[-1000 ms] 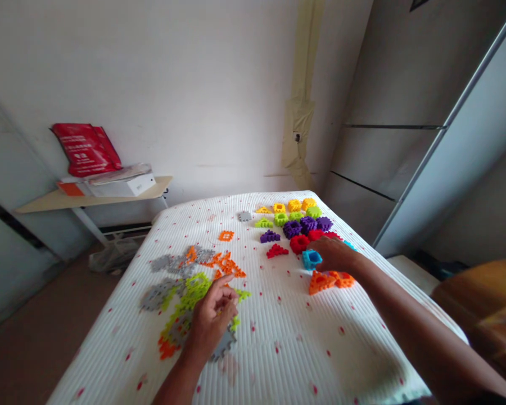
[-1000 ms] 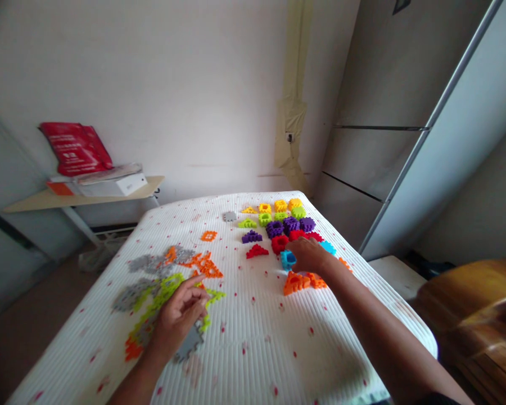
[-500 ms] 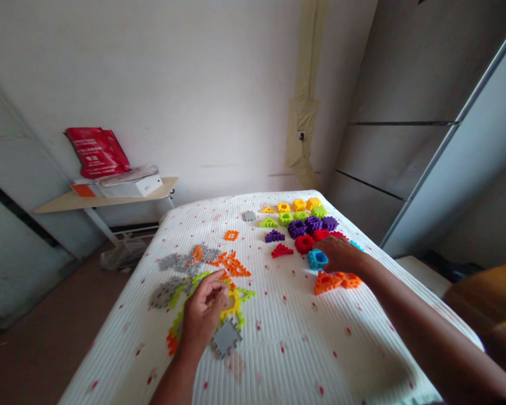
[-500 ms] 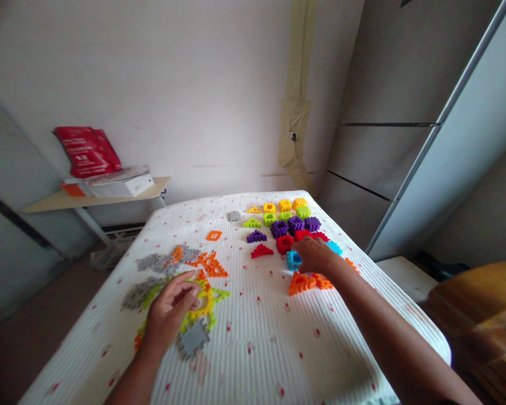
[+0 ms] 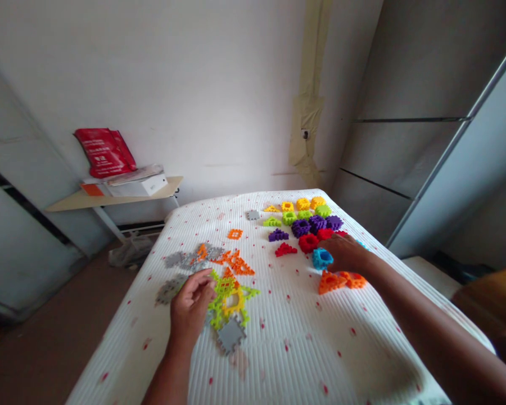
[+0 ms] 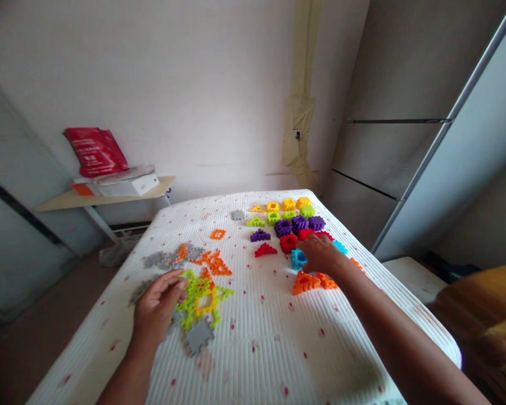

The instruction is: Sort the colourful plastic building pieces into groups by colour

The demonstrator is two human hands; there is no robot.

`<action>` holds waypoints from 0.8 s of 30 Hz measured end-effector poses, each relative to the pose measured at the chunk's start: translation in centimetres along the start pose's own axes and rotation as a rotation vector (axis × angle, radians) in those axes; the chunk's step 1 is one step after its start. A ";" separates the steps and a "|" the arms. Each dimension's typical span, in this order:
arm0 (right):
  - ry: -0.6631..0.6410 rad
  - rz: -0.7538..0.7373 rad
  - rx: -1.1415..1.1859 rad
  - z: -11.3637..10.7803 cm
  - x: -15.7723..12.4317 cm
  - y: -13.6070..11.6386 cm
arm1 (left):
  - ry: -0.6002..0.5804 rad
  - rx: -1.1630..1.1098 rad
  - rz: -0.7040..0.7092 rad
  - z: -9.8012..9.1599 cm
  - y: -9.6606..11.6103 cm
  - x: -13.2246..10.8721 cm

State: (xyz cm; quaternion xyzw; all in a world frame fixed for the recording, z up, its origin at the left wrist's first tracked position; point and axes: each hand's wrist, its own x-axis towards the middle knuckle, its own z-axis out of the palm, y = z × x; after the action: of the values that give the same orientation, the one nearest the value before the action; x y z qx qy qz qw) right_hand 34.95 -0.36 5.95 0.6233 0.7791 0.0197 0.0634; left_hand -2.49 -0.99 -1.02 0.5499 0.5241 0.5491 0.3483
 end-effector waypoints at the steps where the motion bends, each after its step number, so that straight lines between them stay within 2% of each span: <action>1: 0.008 0.003 -0.001 -0.2 -0.2 -0.1 | 0.020 0.013 -0.004 -0.3 0.0 0.1; 4: 0.072 -0.007 0.008 -0.9 -0.8 -0.6 | 0.076 0.120 0.016 -1.3 -0.1 0.5; 6: 0.137 -0.043 0.023 -1.3 -1.2 -1.4 | 0.075 0.275 0.072 -1.8 -0.1 0.7; 10: 0.236 -0.155 0.080 -1.3 -1.6 -4.6 | -0.061 0.628 0.226 -1.7 -0.6 1.0; 13: 0.216 -0.270 0.119 0.0 -1.3 -7.8 | -0.188 0.851 0.292 -0.9 -0.7 1.0; 17: 0.197 -0.380 0.123 2.7 -0.2 -11.3 | -0.247 1.043 0.297 0.0 -0.4 0.6; 20: 0.226 -0.412 0.125 4.5 0.5 -12.7 | -0.276 1.112 0.298 0.2 0.1 0.2; 24: 0.293 -0.407 0.145 5.8 0.9 -12.9 | -0.276 1.155 0.280 0.3 0.5 0.0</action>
State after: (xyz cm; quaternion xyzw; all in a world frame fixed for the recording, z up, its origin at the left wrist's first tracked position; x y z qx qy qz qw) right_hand 22.95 -2.67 -1.33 0.4474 0.8887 0.0406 -0.0921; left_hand -2.11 -1.04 -0.60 0.7798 0.6098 0.1405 -0.0170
